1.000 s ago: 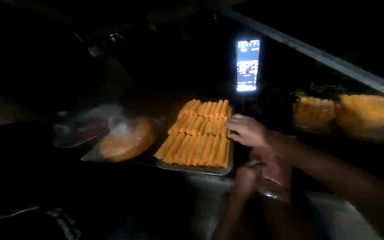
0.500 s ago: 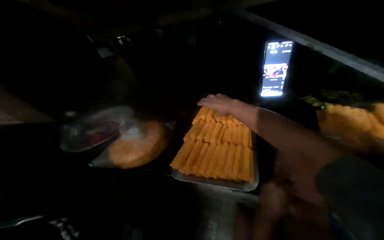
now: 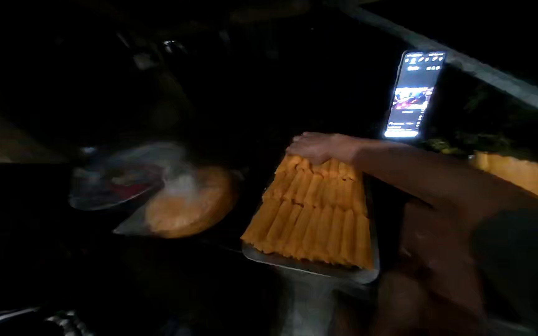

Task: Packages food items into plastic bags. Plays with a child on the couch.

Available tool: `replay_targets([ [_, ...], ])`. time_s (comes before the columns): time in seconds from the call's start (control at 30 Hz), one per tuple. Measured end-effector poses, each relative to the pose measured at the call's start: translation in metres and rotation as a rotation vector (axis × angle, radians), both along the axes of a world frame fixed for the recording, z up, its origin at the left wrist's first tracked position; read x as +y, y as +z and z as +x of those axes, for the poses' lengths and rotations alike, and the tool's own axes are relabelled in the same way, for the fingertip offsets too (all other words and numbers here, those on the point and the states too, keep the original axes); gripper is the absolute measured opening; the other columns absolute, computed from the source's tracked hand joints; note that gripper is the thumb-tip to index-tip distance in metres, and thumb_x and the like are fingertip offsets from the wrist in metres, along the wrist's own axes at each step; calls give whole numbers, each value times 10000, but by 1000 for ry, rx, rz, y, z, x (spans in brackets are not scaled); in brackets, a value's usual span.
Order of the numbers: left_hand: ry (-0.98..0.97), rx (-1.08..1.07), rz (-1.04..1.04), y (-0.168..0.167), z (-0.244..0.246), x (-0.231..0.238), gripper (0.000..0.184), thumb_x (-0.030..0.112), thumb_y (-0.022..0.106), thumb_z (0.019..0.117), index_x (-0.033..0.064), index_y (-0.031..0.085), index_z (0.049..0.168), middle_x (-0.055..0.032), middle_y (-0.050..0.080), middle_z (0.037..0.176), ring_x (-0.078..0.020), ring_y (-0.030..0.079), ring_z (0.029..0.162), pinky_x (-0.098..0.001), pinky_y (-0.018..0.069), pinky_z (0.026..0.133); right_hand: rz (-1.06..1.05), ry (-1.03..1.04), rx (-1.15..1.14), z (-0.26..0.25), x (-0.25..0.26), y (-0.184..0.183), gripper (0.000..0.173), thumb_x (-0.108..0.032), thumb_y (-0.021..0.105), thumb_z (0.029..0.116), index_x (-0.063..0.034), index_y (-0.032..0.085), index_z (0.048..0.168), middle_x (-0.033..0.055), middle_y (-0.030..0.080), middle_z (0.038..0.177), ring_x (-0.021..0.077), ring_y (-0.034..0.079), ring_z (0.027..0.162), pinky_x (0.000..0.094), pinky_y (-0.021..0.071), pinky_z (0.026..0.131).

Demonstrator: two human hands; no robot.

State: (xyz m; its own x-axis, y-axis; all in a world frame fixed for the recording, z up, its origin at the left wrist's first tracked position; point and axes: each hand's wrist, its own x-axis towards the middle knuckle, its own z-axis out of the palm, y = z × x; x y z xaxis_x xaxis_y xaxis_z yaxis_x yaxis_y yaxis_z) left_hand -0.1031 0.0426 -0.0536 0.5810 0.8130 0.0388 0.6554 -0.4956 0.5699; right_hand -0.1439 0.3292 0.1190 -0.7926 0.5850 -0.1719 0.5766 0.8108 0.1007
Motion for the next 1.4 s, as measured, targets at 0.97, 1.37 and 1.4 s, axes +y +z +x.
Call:
replay_targets([
  [0.97, 35, -108, 131, -16, -2, -5, 288, 130, 726, 902, 99, 756, 1186, -103, 724, 1230, -277, 716, 1071, -457, 600, 877, -167, 135, 426, 43, -60, -34, 589, 46, 846, 690, -31, 682, 1251, 165, 608, 1369, 340, 533, 1322, 497, 433, 1104],
  [1.37, 10, -17, -173, 5, -1, 1, 352, 199, 543, 1037, 90, 660, 1351, -116, 642, 1389, -297, 636, 1239, -470, 505, 1039, -73, 115, 422, 49, -64, -40, 623, 6, 883, 654, -56, 678, 1239, 149, 618, 1374, 357, 522, 1342, 549, 379, 1143],
  [1.4, 16, -29, -131, 3, 0, 0, 342, 192, 551, 1029, 71, 680, 1322, -123, 656, 1370, -298, 648, 1229, -462, 514, 1033, -72, 144, 447, 51, -63, -42, 620, -1, 885, 660, -43, 676, 1243, 161, 650, 1315, 361, 561, 1291, 550, 386, 1132],
])
